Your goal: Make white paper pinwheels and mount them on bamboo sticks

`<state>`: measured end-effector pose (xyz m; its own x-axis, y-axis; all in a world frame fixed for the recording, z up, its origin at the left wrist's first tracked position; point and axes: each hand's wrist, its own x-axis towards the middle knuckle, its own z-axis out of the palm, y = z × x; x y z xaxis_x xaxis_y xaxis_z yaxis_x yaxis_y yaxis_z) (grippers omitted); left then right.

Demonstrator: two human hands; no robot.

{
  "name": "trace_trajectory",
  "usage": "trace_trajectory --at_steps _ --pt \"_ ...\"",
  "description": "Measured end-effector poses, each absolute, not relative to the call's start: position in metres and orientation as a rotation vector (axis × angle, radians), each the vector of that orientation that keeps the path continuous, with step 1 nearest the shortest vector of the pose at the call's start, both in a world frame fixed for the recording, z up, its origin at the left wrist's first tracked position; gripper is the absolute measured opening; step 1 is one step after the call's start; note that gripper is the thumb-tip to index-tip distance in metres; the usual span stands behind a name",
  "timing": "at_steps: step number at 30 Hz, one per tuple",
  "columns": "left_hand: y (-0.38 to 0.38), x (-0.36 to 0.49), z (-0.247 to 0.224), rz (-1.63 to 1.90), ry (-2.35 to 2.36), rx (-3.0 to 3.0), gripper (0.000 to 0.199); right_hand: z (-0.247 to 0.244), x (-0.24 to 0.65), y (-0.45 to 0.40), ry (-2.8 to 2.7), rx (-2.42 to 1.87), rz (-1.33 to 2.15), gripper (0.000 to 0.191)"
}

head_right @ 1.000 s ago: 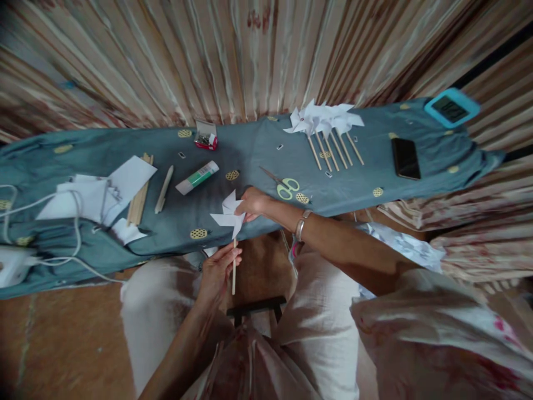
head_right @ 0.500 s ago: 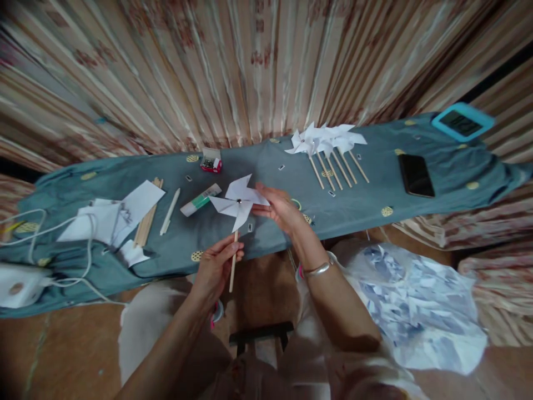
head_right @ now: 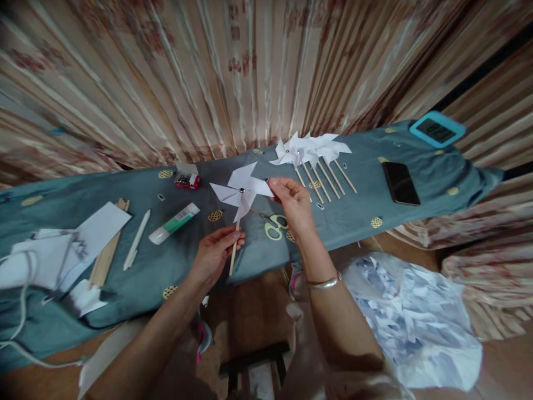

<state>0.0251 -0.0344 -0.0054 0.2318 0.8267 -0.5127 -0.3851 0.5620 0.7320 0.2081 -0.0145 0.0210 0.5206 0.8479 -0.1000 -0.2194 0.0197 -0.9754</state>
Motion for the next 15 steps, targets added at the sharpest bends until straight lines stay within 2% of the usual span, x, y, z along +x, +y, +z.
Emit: trace_trajectory --at_steps 6,15 --pt "-0.029 0.022 -0.007 0.897 1.033 0.533 0.044 0.022 0.204 -0.015 -0.686 -1.333 0.891 0.029" --pt "-0.026 0.020 -0.010 0.936 1.042 0.547 0.049 0.020 0.189 -0.017 -0.694 -1.362 0.995 0.028"
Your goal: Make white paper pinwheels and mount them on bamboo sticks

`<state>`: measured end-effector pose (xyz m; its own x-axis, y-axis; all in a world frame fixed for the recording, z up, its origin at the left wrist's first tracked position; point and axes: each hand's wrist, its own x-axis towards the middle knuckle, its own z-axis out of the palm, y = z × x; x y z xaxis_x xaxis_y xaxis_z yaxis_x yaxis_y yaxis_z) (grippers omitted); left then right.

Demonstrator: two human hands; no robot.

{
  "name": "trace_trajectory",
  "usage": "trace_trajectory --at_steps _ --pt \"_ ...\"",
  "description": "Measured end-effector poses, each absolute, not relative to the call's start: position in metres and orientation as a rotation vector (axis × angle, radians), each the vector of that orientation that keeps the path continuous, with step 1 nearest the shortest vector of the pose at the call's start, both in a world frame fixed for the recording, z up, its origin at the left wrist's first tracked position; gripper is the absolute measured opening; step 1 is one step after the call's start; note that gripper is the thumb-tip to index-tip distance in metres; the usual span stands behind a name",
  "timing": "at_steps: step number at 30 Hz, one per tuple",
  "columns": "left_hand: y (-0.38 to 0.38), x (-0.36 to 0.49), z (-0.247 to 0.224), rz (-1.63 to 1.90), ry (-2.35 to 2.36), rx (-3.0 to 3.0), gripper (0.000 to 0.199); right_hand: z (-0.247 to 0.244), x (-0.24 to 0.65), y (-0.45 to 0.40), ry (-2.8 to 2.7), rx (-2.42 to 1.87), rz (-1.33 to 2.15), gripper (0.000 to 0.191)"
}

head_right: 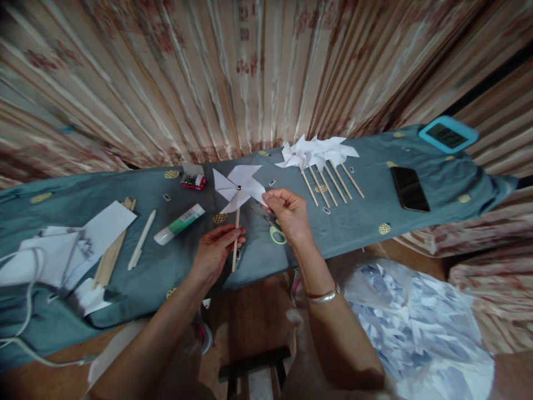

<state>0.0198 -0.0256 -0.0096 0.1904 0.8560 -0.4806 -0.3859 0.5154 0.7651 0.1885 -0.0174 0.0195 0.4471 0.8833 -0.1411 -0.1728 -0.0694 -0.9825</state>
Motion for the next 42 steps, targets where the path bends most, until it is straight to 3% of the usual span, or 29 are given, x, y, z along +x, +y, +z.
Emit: trace_trajectory --at_steps 28,36,42 --pt "-0.019 0.012 -0.011 0.987 1.033 0.579 0.048 0.013 0.150 -0.020 -0.795 -1.220 1.311 0.043" --pt "-0.019 0.011 -0.006 0.994 1.046 0.559 0.050 0.015 0.155 -0.021 -0.883 -1.279 1.281 0.044" --pt "-0.020 0.010 -0.006 0.978 1.065 0.564 0.048 0.014 0.182 -0.021 -0.729 -1.261 1.061 0.042"
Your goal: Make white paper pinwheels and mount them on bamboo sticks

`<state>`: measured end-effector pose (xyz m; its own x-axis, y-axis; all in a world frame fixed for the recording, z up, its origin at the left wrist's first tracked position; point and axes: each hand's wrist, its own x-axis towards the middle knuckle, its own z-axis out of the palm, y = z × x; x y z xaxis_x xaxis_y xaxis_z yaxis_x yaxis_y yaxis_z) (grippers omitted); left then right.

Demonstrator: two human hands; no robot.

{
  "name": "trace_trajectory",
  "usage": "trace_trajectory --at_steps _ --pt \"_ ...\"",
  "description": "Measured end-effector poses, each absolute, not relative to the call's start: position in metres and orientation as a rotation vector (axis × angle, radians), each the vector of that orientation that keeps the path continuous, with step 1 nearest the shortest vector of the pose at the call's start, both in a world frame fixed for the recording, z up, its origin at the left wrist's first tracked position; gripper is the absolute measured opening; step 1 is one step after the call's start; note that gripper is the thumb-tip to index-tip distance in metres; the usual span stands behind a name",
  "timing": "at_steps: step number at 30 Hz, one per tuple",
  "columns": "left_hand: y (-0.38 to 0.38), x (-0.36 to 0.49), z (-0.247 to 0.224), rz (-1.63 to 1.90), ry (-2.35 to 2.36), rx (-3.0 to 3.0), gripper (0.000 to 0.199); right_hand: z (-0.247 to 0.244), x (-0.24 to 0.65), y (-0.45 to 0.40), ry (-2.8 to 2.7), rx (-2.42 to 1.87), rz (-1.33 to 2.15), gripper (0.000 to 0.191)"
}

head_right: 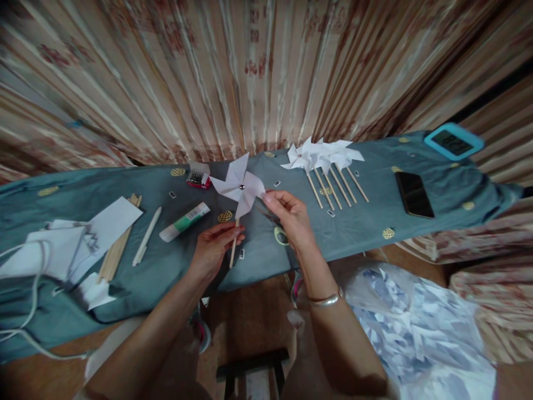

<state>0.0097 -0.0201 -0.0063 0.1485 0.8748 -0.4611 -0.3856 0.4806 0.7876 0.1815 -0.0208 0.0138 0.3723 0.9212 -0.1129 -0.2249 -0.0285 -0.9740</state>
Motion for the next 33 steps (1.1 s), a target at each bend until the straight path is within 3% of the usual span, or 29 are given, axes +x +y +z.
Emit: trace_trajectory --at_steps 14,33 --pt "-0.022 0.008 -0.009 0.964 1.076 0.600 0.046 0.014 0.179 -0.021 -0.682 -1.159 1.073 0.031" --pt "-0.021 0.004 -0.006 0.987 1.055 0.604 0.044 0.010 0.157 -0.024 -0.818 -1.233 1.182 0.053"
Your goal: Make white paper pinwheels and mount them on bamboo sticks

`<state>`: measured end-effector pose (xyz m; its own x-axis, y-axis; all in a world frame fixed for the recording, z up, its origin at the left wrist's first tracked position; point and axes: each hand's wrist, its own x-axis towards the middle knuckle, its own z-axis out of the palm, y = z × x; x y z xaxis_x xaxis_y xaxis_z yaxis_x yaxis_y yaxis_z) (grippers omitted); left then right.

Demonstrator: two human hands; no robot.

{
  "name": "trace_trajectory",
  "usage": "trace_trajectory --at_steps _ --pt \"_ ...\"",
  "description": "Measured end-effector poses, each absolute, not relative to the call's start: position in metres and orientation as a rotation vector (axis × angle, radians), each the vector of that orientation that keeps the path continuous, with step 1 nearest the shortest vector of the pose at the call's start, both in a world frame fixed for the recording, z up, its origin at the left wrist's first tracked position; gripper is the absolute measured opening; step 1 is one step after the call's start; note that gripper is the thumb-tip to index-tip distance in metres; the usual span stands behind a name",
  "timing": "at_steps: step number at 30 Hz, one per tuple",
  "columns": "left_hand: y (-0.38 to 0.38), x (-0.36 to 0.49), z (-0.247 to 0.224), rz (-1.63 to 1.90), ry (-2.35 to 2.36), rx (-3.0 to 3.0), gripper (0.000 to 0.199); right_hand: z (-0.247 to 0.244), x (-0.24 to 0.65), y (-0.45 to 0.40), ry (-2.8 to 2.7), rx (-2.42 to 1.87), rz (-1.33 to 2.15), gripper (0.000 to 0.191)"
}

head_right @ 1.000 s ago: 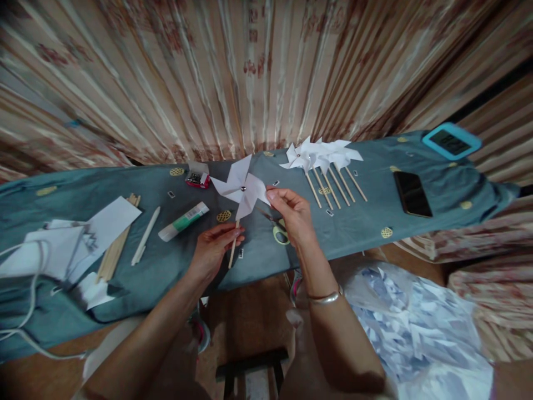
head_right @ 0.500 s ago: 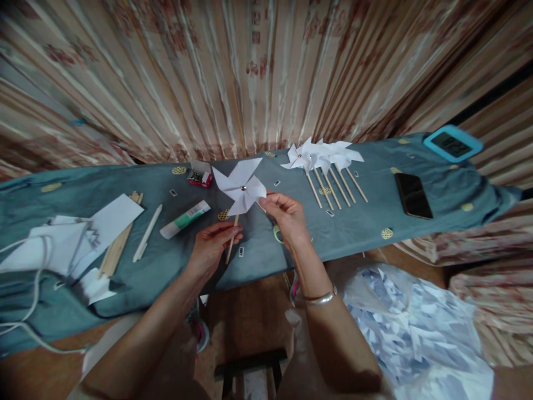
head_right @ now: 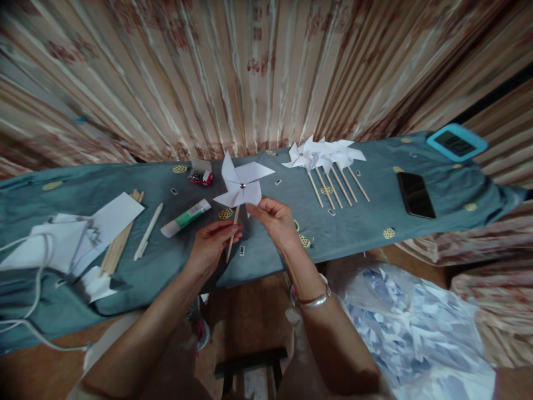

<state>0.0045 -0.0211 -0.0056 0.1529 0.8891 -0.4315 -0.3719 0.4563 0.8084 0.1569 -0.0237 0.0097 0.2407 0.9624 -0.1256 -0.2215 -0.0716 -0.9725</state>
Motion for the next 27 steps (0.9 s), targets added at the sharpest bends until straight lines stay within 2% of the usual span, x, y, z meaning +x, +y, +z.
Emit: trace_trajectory --at_steps 9,20,27 --pt "-0.021 0.005 -0.006 0.972 1.075 0.604 0.045 0.013 0.163 -0.026 -0.717 -1.199 1.140 0.043" --pt "-0.022 0.005 -0.009 0.973 1.077 0.617 0.042 0.016 0.153 -0.028 -0.782 -1.190 1.207 0.054" --pt "-0.023 0.006 -0.008 0.965 1.071 0.616 0.041 0.012 0.149 -0.027 -0.783 -1.177 1.232 0.046"
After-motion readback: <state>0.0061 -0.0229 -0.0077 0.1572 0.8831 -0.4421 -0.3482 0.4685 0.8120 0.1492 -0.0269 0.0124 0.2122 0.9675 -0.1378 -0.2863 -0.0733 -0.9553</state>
